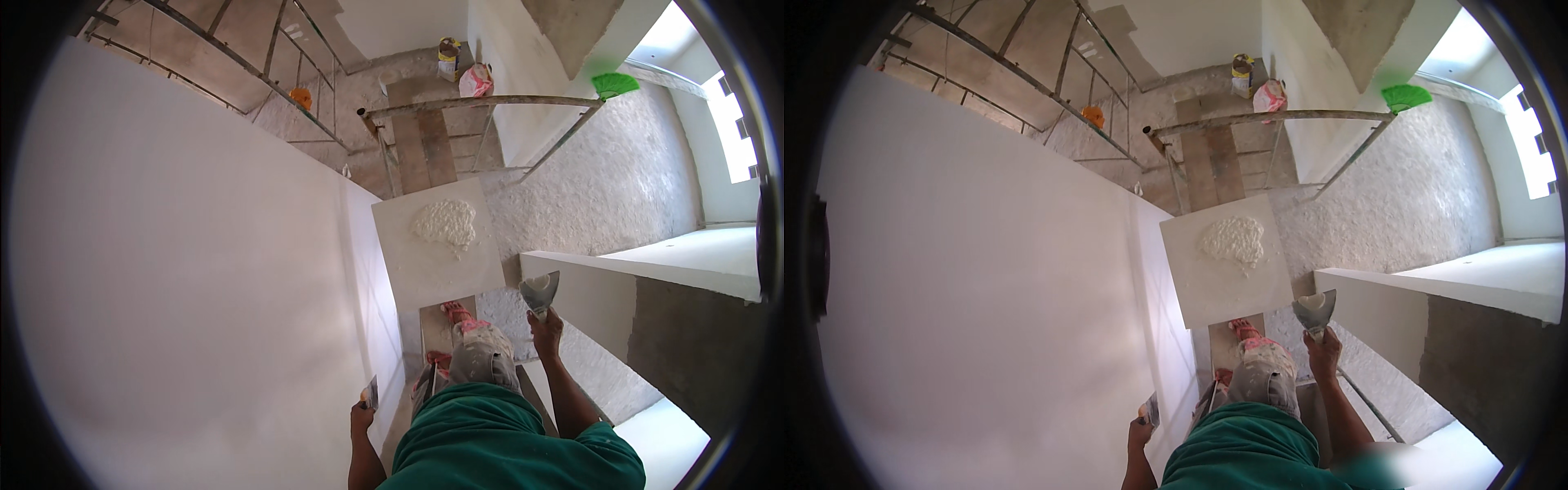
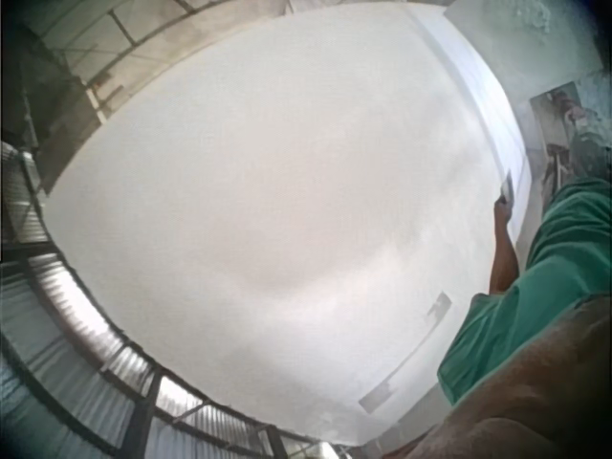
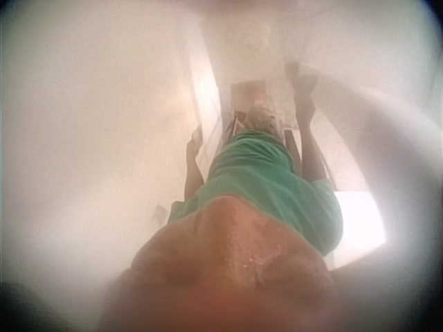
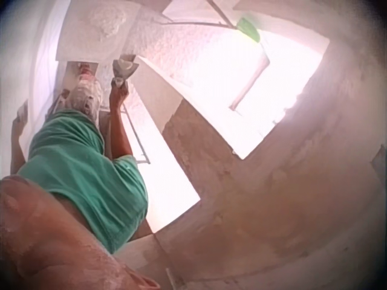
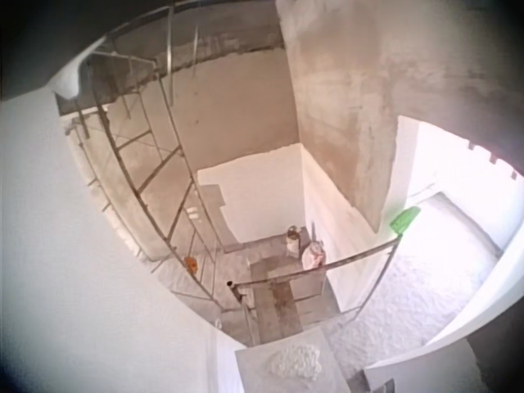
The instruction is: The person applies white plaster to a ceiling using a trowel and a smaller scraper. They repeatedly scoop plaster from a board and spread it across the ceiling surface.
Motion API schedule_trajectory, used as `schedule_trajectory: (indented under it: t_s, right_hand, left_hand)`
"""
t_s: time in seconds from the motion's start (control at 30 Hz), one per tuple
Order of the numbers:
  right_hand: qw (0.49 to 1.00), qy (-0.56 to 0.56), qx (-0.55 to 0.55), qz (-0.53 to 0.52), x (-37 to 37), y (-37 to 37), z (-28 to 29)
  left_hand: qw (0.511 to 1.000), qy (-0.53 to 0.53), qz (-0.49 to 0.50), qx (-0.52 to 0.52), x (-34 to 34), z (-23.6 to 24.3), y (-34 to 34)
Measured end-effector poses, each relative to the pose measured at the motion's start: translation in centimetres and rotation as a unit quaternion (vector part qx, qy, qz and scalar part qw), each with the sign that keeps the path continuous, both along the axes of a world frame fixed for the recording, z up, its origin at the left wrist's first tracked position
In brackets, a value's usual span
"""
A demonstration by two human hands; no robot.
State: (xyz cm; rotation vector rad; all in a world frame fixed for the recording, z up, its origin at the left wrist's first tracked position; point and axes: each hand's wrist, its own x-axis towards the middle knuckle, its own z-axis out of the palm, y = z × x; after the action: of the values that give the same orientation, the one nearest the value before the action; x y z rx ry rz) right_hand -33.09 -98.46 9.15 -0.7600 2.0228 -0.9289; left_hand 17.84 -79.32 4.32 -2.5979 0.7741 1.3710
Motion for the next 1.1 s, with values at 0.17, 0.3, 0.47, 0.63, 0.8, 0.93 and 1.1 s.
schedule_trajectory:
  t_s: [0.17, 0.3, 0.47, 0.63, 0.8, 0.93, 1.1]
  right_hand:
    - [1.000, -0.014, 0.003, -0.003, 0.4, -0.3, 0.2]
    - [1.000, -0.006, 0.004, 0.002, 0.6, -0.5, 0.3]
    - [1.000, 0.001, -0.005, 0.014, 0.8, -0.5, 0.1]
    - [1.000, 0.002, -0.008, 0.026, 0.8, -0.2, -0.4]
    - [0.999, 0.016, -0.006, 0.032, 1.1, -0.3, 0.2]
    - [0.999, 0.004, -0.005, 0.032, 1.0, -0.5, 0.4]
    - [0.989, 0.097, -0.026, 0.109, 0.6, -1.9, -0.6]
  left_hand:
    - [1.000, 0.002, 0.001, -0.024, 0.2, 0.1, 0.9]
    - [1.000, -0.006, 0.004, 0.007, 0.0, 0.4, 0.4]
    - [1.000, -0.006, -0.007, -0.011, 0.2, 0.3, 0.6]
    - [0.999, 0.004, -0.009, -0.035, 0.3, 0.4, 0.6]
    - [1.000, -0.006, -0.004, -0.026, 0.3, 0.6, 0.7]
    - [0.999, 0.006, 0.002, -0.031, 0.3, 0.5, 1.2]
    - [0.999, 0.005, 0.044, -0.031, -0.5, -0.2, 3.0]
